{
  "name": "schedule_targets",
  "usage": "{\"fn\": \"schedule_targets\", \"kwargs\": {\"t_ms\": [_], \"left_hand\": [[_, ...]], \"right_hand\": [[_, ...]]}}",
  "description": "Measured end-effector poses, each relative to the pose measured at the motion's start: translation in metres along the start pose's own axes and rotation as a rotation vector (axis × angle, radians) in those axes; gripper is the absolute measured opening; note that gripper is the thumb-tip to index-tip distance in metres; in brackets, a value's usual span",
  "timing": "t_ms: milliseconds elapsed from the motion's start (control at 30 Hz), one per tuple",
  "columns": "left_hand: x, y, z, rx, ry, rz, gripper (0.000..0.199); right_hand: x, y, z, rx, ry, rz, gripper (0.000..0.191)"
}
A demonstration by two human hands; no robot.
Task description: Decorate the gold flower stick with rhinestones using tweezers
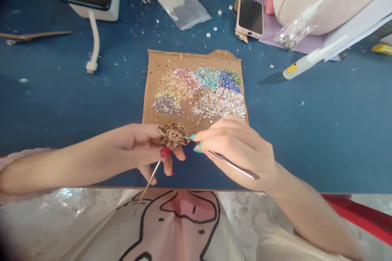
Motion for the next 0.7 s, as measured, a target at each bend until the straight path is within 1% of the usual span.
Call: {"fn": "schedule_targets", "kwargs": {"t_ms": [267,367,500,700], "left_hand": [[0.0001,-0.0002,-0.0016,0.013,0.007,0.021,0.024],[0.0008,0.0003,-0.0025,0.021,0.007,0.037,0.024],[0.0005,-0.0003,-0.0016,-0.001,0.014,-0.008,0.021],[0.0017,0.0004,-0.0007,0.007,0.032,-0.011,0.021]], "right_hand": [[0.0006,-0.0002,-0.0002,0.012,-0.003,-0.014,0.043],[0.0019,-0.0006,-0.0009,0.007,-0.019,-0.024,0.042],[0.0032,-0.0004,-0.0019,0.012,-0.030,-0.018,0.039],[0.0032,-0.0004,-0.0009,0.007,-0.033,-0.017,0.036]]}}
Point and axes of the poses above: each hand's wrist, its own z-axis away from the middle knuckle, its own y-axis out of the palm, x = y × z, the point moved 8 cm from there along -z, towards the middle knuckle, and after that the axes turned 8 degrees about -y, right-handed, at the moved point
